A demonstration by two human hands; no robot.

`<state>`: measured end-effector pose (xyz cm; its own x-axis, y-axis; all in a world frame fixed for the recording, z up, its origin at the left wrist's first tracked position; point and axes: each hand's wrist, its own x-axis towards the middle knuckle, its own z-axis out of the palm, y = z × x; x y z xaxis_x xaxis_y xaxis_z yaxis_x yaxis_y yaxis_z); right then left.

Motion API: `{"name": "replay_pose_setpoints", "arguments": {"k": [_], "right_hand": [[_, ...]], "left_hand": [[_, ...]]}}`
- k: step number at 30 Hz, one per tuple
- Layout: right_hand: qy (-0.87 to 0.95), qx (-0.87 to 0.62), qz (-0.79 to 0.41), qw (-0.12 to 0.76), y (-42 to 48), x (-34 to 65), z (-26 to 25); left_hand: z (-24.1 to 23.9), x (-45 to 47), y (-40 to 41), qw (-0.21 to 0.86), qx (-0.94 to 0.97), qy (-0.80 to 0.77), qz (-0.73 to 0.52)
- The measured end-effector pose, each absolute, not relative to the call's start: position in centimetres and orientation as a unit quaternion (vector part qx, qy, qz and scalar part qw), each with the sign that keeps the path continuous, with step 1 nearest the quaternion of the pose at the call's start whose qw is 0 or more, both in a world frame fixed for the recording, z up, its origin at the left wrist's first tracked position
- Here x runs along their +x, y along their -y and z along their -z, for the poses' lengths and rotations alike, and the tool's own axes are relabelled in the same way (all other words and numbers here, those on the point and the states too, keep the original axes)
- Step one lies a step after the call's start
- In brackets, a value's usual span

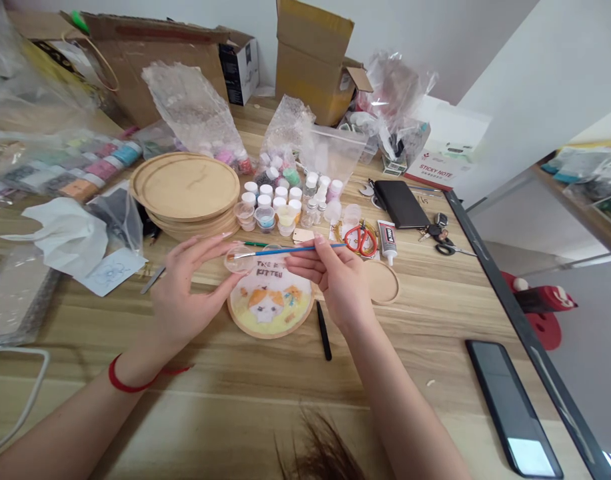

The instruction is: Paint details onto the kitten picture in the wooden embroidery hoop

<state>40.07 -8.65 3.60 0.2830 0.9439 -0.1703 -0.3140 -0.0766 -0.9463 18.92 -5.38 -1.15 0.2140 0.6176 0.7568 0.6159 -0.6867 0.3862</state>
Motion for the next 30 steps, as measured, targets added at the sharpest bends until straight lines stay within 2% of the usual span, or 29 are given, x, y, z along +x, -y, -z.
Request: {"name": "replay_pose_setpoints", "arguments": {"k": [5, 10, 20, 30], "right_hand": [[0.326, -0.541, -0.446, 0.634, 8.8, 42.4, -5.1], [0.420, -0.587, -0.387, 0.573, 9.8, 43.6, -6.3], [0.549, -0.602, -0.382, 0.437, 10.3, 42.2, -5.2], [0.561, -0.601, -0.388, 0.416, 10.3, 42.0, -4.7]], "left_hand": [[0.9, 18.8, 5.1, 0.007, 0.737, -0.458, -0.497], [0.9, 18.7, 5.0, 0.019, 0.732, -0.469, -0.493], [1.0, 18.6, 5.2, 0.028, 0.742, -0.478, -0.470], [0.9, 18.6, 5.1, 0.019, 0.744, -0.465, -0.480]]}}
